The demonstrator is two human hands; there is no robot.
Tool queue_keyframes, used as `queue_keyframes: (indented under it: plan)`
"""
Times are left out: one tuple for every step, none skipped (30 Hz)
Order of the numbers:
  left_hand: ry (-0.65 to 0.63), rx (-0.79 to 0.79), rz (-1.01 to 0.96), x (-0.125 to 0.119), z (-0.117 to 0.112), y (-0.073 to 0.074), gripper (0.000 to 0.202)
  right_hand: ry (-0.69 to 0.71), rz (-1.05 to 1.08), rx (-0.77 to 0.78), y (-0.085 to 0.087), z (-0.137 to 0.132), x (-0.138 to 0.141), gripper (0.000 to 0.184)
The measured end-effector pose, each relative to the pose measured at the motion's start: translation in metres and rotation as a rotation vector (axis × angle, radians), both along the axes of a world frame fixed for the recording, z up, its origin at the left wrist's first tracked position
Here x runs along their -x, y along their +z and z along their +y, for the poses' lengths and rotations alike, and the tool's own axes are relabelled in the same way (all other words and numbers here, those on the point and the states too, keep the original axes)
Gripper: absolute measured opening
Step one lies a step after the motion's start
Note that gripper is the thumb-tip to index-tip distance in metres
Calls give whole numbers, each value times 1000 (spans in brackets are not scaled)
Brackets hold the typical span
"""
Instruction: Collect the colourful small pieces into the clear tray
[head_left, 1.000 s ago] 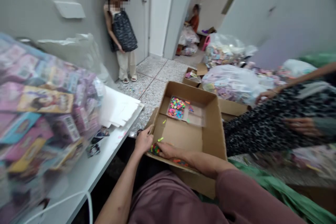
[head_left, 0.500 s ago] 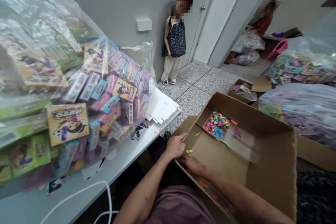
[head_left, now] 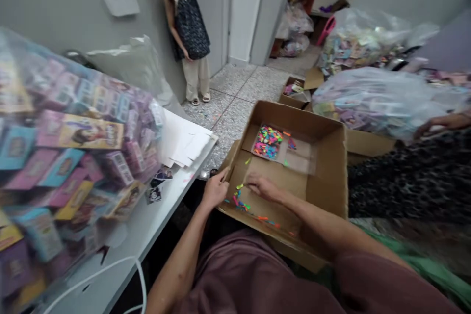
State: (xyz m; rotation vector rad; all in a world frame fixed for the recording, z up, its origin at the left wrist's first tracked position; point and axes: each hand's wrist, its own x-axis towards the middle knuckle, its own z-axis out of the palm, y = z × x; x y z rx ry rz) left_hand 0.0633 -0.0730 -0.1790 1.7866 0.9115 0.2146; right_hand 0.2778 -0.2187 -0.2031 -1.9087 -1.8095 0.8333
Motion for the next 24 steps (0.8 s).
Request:
queue_keyframes:
  plan:
    - [-4, -1, 0, -1, 1, -2, 72, -67, -15, -73, 12, 1, -15, 28]
    - [-10, 2, 4, -1, 2, -4, 73, -143, -40, -181, 24, 3, -31, 28]
    - [-14, 6, 11, -1, 2, -5, 73, -218, -72, -298, 34, 7, -47, 27]
    - [-13, 9, 17, -1, 2, -6, 73, -290, -110, -424, 44, 12, -63, 25]
    - [-11, 10, 17, 0, 2, -6, 73, -355, -149, -534, 51, 19, -80, 24]
    - [-7, 8, 10, 0, 1, -5, 73, -409, -186, -606, 57, 28, -96, 23]
    - [-1, 3, 0, -1, 1, -4, 73, -455, -216, -630, 60, 37, -111, 21]
    - [5, -3, -11, -1, 1, -3, 73, -483, -241, -602, 61, 45, -126, 20]
    - [9, -8, -22, -2, 1, -2, 72, -502, -263, -547, 62, 52, -138, 19]
    - [9, -10, -31, -3, 2, -2, 72, -525, -282, -495, 61, 57, -149, 21]
    - [6, -9, -39, -4, 2, -1, 72, -553, -297, -460, 60, 59, -157, 23]
    - [3, -9, -43, -5, 3, 0, 72, -592, -311, -454, 58, 58, -163, 26]
    - [-4, -9, -43, -5, 3, 1, 72, -633, -322, -469, 56, 53, -165, 28]
    - [-11, -10, -43, -5, 2, 2, 72, -655, -326, -483, 53, 45, -165, 28]
    - [-15, -14, -43, -4, 1, 3, 72, -642, -321, -472, 48, 35, -161, 29]
    - [-17, -16, -39, -4, 0, 3, 73, -583, -305, -421, 42, 22, -155, 29]
    - [-18, -18, -40, -3, -1, 4, 73, -476, -278, -326, 34, 9, -146, 30]
    - [-11, -18, -42, -2, -2, 3, 74, -339, -247, -205, 25, -5, -134, 32]
    - [-10, -7, -44, -2, -3, 2, 74, -190, -218, -73, 14, -19, -119, 38]
    - [-5, 2, -46, -1, -3, 0, 74, -52, -200, 51, 3, -32, -103, 47]
    - [-1, 10, -52, -1, -4, -1, 74, 61, -199, 155, -9, -43, -85, 57]
    - [3, 17, -59, -1, -5, -2, 74, 143, -216, 231, -21, -52, -68, 67]
    - [6, 21, -66, -1, -6, -2, 74, 195, -245, 277, -32, -58, -50, 76]
    - [7, 27, -69, 0, -7, -2, 74, 224, -277, 301, -42, -60, -35, 84]
